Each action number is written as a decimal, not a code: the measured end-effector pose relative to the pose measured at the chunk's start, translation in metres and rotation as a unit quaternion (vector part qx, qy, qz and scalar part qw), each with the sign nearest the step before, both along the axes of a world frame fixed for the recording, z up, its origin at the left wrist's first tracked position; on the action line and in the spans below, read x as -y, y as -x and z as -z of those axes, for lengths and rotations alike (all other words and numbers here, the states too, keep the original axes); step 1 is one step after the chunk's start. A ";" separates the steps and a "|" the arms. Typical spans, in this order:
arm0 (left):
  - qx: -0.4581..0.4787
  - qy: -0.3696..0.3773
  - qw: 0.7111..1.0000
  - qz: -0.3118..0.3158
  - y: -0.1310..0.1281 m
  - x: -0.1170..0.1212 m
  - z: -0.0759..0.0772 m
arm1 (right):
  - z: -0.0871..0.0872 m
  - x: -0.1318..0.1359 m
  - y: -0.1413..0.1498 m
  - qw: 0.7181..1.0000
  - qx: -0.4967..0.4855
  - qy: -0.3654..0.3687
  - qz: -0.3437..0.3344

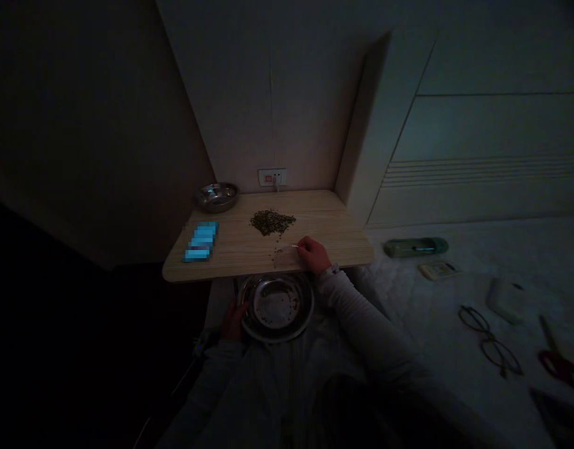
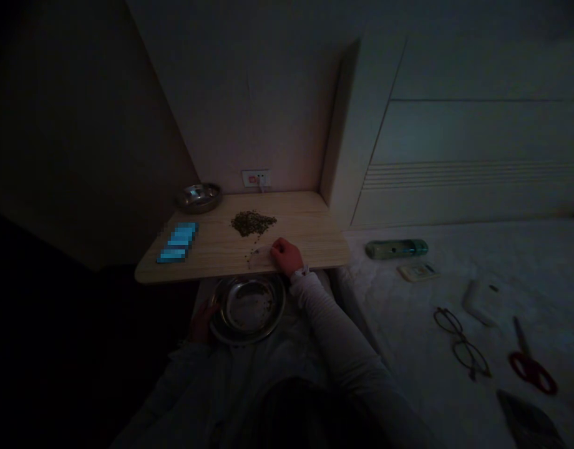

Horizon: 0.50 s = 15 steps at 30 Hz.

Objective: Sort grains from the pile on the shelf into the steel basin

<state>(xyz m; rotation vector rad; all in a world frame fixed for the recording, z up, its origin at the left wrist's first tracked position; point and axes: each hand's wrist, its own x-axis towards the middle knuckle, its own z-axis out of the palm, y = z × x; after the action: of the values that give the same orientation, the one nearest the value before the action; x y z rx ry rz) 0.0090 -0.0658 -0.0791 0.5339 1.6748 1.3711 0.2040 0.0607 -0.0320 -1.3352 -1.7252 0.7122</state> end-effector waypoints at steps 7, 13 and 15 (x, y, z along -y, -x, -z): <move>0.018 0.004 1.000 0.017 0.000 0.000 -0.007 | -0.002 0.000 0.000 1.000 0.004 -0.005 0.010; 0.027 0.023 0.999 -0.004 -0.004 0.000 -0.013 | 0.000 0.000 0.001 1.000 0.007 0.003 -0.005; 0.041 0.010 0.999 0.007 -0.002 0.000 -0.010 | 0.000 0.000 0.001 1.000 0.008 0.000 -0.009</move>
<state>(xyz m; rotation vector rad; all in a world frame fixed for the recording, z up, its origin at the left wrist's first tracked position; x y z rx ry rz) 0.0110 -0.0655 -0.0695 0.4717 1.6136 1.3478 0.2033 0.0604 -0.0318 -1.3301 -1.7511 0.7146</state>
